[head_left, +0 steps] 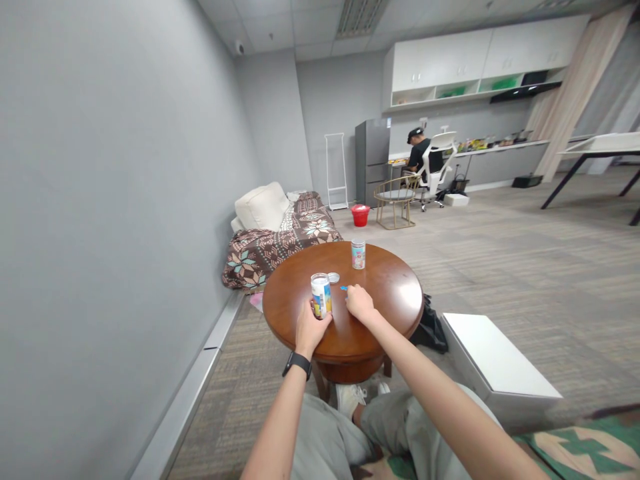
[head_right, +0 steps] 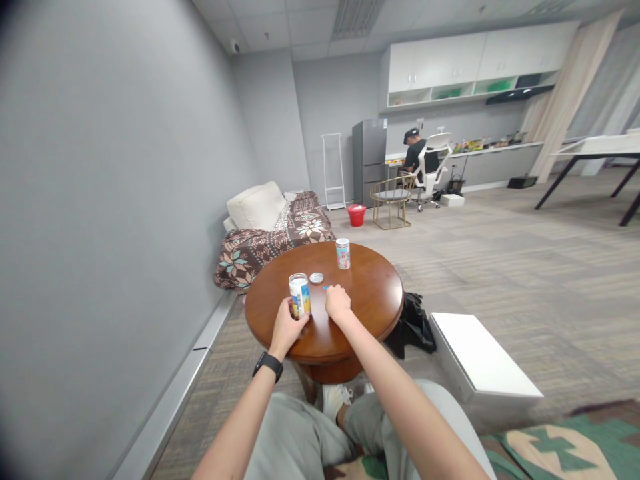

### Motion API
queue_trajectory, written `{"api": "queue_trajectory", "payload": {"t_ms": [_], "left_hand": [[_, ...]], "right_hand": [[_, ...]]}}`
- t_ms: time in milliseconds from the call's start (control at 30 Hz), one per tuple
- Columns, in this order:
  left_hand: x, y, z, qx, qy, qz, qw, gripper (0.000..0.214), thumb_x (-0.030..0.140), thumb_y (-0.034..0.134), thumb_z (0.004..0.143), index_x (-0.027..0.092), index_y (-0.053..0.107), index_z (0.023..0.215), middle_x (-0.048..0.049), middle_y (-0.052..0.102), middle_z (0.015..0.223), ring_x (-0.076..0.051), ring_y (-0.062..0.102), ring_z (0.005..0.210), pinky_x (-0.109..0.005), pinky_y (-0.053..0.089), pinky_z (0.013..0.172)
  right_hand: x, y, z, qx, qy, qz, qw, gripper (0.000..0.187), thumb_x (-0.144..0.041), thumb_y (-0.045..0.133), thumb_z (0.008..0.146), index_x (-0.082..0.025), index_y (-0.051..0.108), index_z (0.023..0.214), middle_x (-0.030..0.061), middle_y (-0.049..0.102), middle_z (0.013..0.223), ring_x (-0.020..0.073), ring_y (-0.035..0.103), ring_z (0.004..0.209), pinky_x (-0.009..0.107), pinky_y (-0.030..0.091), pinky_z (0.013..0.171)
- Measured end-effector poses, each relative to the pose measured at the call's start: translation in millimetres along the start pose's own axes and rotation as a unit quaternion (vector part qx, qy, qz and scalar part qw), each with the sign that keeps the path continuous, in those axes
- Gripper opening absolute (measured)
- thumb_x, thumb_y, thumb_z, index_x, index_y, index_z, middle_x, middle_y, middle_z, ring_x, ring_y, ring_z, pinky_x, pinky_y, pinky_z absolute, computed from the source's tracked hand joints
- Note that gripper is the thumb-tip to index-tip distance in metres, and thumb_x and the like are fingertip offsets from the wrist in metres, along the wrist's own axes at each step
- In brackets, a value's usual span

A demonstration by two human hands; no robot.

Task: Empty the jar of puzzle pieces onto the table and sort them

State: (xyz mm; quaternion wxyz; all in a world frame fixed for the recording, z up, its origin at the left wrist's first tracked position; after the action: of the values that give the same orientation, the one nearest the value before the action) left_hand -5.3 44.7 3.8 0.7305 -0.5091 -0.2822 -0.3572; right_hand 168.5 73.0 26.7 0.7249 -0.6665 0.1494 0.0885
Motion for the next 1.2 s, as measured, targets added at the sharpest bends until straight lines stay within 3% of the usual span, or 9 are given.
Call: {"api": "queue_trajectory", "payload": {"t_ms": [200,433,567,667,833,933,1100,1200], "left_hand": [[1,-0.2,0,-0.001,0.01,-0.004,1.0,0.049,0.029,0.072,0.072,0.019,0.051,0.115,-0.0095,0.064,0.112,-0.022,0.064,0.101,-0.033,0.047,0.087],[5,-1.4,-1,-0.005,0.014,0.006,1.0,0.047,0.029,0.07,0.073,0.018,0.05,0.114,-0.0098,0.063,0.112,-0.022,0.063,0.101,-0.034,0.047,0.089],[5,-1.3,-2,-0.006,0.012,0.014,1.0,0.049,0.03,0.07,0.073,0.017,0.049,0.116,-0.011,0.062,0.114,-0.023,0.062,0.104,-0.035,0.047,0.091],[6,-1.7,-2,-0.006,0.014,0.02,1.0,0.049,0.03,0.07,0.073,0.017,0.049,0.116,-0.0111,0.062,0.113,-0.023,0.062,0.104,-0.035,0.047,0.091],[7,-2.6,-3,-0.01,0.015,0.026,0.999,0.049,0.03,0.069,0.074,0.017,0.049,0.117,-0.0106,0.062,0.113,-0.023,0.062,0.104,-0.035,0.047,0.091],[8,-2.6,-3,-0.012,0.019,0.03,0.999,0.049,0.031,0.069,0.074,0.018,0.049,0.117,-0.0099,0.062,0.112,-0.023,0.061,0.105,-0.034,0.047,0.091],[6,-2.0,-2,-0.011,0.023,0.035,0.999,0.048,0.032,0.068,0.074,0.018,0.049,0.115,-0.0097,0.061,0.112,-0.023,0.061,0.105,-0.034,0.047,0.09],[6,-2.4,-2,-0.009,0.023,0.034,0.999,0.048,0.032,0.068,0.074,0.018,0.049,0.116,-0.0095,0.061,0.112,-0.023,0.06,0.106,-0.034,0.047,0.091]], "right_hand": [[13,0,8,-0.029,-0.01,0.053,0.998,0.015,-0.012,0.064,0.079,-0.014,0.074,0.09,0.0136,0.072,0.088,0.0222,0.069,0.088,0.026,0.05,0.078],[19,2,8,-0.066,0.004,0.077,0.995,0.019,-0.012,0.071,0.074,-0.017,0.073,0.092,0.0095,0.074,0.096,0.0202,0.07,0.09,0.023,0.051,0.072],[19,3,5,-0.122,0.0,0.096,0.988,0.009,-0.008,0.072,0.071,-0.015,0.072,0.077,0.0069,0.074,0.083,0.0161,0.071,0.077,0.018,0.049,0.063],[18,-1,2,-0.138,-0.008,0.098,0.986,0.014,-0.003,0.065,0.074,-0.014,0.071,0.068,0.0071,0.074,0.078,0.0157,0.071,0.076,0.018,0.049,0.065],[20,-15,-3,-0.089,0.011,0.077,0.993,0.021,-0.001,0.06,0.076,-0.009,0.072,0.091,0.0186,0.072,0.103,0.0255,0.069,0.097,0.028,0.051,0.078],[23,-17,-6,-0.091,0.014,0.083,0.992,0.027,-0.001,0.064,0.072,-0.011,0.071,0.096,0.018,0.072,0.104,0.0255,0.07,0.095,0.028,0.052,0.074],[25,-14,-12,-0.126,-0.017,0.12,0.985,0.015,0.0,0.068,0.065,-0.014,0.071,0.066,0.0083,0.074,0.076,0.0185,0.07,0.074,0.02,0.048,0.061],[20,-19,-12,-0.124,-0.035,0.136,0.982,0.017,0.0,0.065,0.066,-0.015,0.069,0.058,0.0063,0.072,0.068,0.0171,0.069,0.07,0.02,0.048,0.062]]}}
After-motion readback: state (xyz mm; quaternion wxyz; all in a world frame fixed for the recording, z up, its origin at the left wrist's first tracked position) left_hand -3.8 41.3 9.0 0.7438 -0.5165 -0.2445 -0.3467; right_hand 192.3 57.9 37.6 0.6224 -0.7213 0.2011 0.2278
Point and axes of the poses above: each hand's wrist, its own z-axis towards the middle knuckle, its own y-axis out of the palm, x = y × z, the point moved 5 cm from there along z, towards the middle knuckle
